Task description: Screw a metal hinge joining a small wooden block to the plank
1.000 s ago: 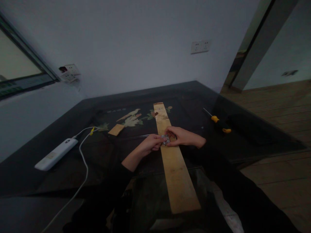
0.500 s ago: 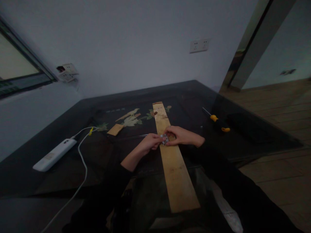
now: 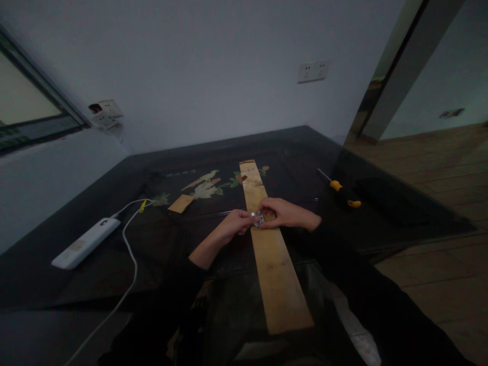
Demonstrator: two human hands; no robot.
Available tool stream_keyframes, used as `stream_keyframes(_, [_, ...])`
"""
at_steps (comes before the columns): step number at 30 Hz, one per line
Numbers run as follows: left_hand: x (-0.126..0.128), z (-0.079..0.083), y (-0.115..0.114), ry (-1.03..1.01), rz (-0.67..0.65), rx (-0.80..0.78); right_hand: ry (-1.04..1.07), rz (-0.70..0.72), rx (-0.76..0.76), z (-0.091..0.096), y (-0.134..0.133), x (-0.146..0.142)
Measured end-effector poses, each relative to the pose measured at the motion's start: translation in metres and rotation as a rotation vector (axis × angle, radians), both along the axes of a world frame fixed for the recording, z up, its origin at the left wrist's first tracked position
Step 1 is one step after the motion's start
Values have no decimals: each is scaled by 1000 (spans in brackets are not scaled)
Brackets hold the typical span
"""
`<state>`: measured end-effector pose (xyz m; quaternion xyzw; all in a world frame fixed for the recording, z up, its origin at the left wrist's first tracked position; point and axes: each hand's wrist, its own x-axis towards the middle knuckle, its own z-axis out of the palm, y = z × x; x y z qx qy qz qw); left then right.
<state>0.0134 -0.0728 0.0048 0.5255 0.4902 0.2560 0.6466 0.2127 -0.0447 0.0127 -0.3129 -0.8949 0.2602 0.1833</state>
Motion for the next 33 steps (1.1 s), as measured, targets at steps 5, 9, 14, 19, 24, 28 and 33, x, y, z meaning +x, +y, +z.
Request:
stream_keyframes(5, [0, 1, -1, -5, -23, 6, 30, 12, -55, 0, -1, 0])
stream_keyframes(9, [0, 5, -4, -11, -36, 18, 57, 24, -93, 4, -4, 1])
stream_keyframes(14, [-1, 5, -4, -50, -90, -2, 70, 22, -145, 8, -8, 2])
stream_keyframes(19, [-2, 0, -2, -31, -102, -10, 68, 37, -177, 5, -6, 2])
stream_keyframes(24, [-2, 0, -1, 16, -81, -19, 50, 33, -122, 1, -4, 2])
stream_keyframes(28, [-2, -1, -1, 15, -80, -10, 38, 32, -101, -1, -3, 2])
stream_keyframes(33, [-2, -2, -1, 18, -70, 12, 14, 31, -103, -2, -1, 2])
